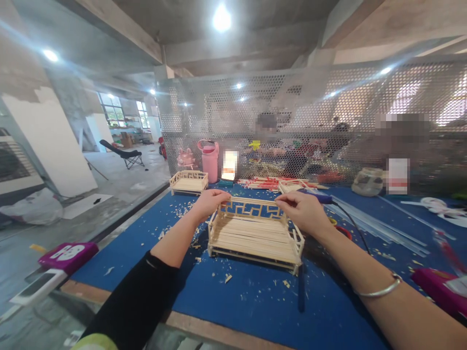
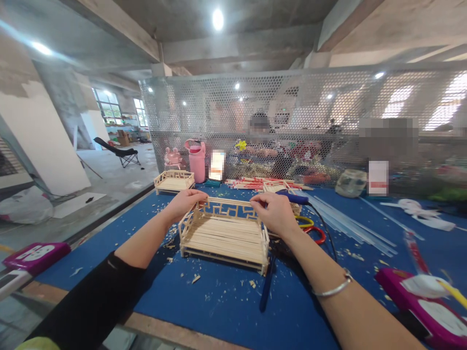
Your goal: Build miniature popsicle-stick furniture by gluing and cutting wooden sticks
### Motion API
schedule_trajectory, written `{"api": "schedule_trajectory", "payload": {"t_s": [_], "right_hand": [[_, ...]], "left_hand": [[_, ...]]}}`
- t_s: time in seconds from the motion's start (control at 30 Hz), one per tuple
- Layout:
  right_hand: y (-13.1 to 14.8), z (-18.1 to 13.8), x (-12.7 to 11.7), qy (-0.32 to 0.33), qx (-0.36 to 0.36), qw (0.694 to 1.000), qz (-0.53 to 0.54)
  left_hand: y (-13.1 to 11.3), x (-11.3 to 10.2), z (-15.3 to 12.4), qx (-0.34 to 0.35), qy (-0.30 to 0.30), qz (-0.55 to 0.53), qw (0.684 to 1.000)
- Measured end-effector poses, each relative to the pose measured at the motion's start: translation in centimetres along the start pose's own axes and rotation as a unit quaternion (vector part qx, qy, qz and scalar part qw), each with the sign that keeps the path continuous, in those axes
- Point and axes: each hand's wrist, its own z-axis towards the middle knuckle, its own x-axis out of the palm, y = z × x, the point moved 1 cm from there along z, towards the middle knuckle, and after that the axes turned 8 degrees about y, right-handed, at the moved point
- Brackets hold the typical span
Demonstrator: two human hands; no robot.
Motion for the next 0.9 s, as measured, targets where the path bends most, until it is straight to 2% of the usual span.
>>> {"api": "schedule_trajectory", "payload": {"t_s": [0.07,0.17,0.23,0.37,0.5,0.9], "right_hand": [[-0.3,-0.1,-0.1,-0.040,0.031,0.999,0.019],[-1.2,-0.2,-0.4,-0.141,0.089,0.984,0.065],[-1.6,-0.3,-0.6,-0.175,0.100,0.976,0.079],[-1.7,-0.4,-0.6,-0.106,0.078,0.989,0.073],[-1.1,-0.5,-0.1,-0.049,0.069,0.994,0.065],[-0.5,-0.5,0.3,-0.010,0.052,0.998,0.029]], "left_hand": [[-0.3,0.1,-0.1,-0.003,-0.016,-0.024,1.000],[-0.7,0.0,-0.3,0.011,-0.053,-0.045,0.998],[-0.7,-0.3,-0.3,0.027,-0.066,-0.032,0.997],[-0.2,-0.6,-0.6,0.046,-0.055,0.014,0.997],[0.0,-0.2,-0.9,0.032,-0.053,0.004,0.998],[-0.2,0.2,-1.3,0.039,-0.054,-0.012,0.998]]}}
